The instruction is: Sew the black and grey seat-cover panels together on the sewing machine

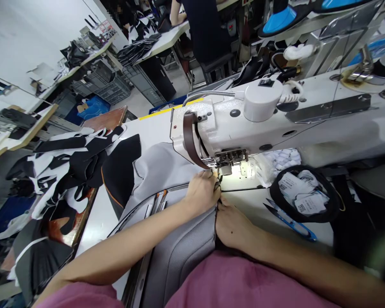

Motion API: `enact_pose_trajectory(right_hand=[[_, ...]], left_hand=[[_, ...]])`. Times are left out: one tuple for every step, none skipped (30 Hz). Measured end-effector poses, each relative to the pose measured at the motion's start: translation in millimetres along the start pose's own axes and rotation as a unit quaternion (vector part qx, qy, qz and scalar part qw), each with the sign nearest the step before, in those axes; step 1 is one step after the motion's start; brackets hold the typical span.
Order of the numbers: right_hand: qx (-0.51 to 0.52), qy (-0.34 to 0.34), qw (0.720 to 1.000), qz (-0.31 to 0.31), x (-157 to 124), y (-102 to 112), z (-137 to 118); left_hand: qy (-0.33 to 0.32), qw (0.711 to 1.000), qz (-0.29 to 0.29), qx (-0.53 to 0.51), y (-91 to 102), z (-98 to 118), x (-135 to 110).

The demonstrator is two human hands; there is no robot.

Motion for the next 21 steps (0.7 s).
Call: enact_pose_trajectory(right_hand=[[0.006,-0.004,1.0,0.001,0,1,0],[0.013,-0.007,1.0,0.0,0,2,0],[0.016,-0.01,1.0,-0.004,0,3,0],[0.017,-0.011,1.0,-0.01,0,3,1],[0.015,-0.011,1.0,-0.015,1,3,1],[0.009,-0.012,1.0,-0.021,2,4,3],[0.002,-0.013,1.0,-0.027,3,5,5],[-0.005,-0.017,0.999,-0.033,4,5,7],[-0.011,-0.022,0.999,-0.039,4,6,10],[-0.017,-0.028,0.998,-0.045,5,7,14],[-0.022,-0.034,0.998,-0.052,6,8,17],[-0.025,-0.037,0.997,-0.057,6,9,19],[-0.026,-0.037,0.997,-0.06,6,11,21],[-0.026,-0.035,0.997,-0.063,6,12,22],[-0.023,-0.031,0.997,-0.066,6,13,22],[-0.019,-0.027,0.997,-0.066,5,14,23],[-0.013,-0.024,0.998,-0.062,4,16,23],[-0.006,-0.023,0.998,-0.054,2,18,23],[0.001,-0.024,0.999,-0.042,0,20,25],[0.008,-0.026,0.999,-0.026,-3,22,26],[0.016,-0.029,0.999,-0.01,-6,24,28]], left_hand=[[0.002,1.0,-0.006,-0.013,-2.6,1,-1],[0.006,1.0,-0.01,-0.023,-5.3,1,0],[0.014,0.999,-0.012,-0.029,-7.7,1,1],[0.021,0.999,-0.011,-0.032,-9.7,0,3],[0.027,0.999,-0.009,-0.034,-11.3,-1,5],[0.029,0.999,-0.006,-0.033,-12.6,-2,9],[0.028,0.999,-0.003,-0.032,-13.4,-3,12],[0.025,0.999,-0.001,-0.033,-13.8,-4,16],[0.024,0.999,0.0,-0.035,-13.9,-5,21],[0.025,0.999,0.001,-0.037,-13.6,-6,25],[0.03,0.999,0.002,-0.04,-12.7,-8,28],[0.038,0.998,0.005,-0.046,-11.1,-9,30],[0.046,0.997,0.009,-0.054,-8.8,-11,30],[0.051,0.997,0.013,-0.063,-6.0,-12,28],[0.05,0.996,0.019,-0.07,-2.5,-12,24],[0.044,0.996,0.03,-0.073,2.1,-11,17],[0.035,0.996,0.047,-0.071,7.5,-11,9],[0.02,0.996,0.062,-0.063,12.4,-11,-1],[-0.001,0.996,0.071,-0.055,15.6,-11,-10],[-0.026,0.996,0.069,-0.05,16.5,-10,-19],[-0.05,0.996,0.058,-0.047,15.0,-10,-27]])
Point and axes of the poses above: each hand's wrist, its own x-axis towards the middle knuckle, its own y-axis out of the back of the hand, z = x × y, the point moved 7 cm from there along x, towards the middle knuckle, and after that the axes turned 1 degree about y, right-handed, at the moved point
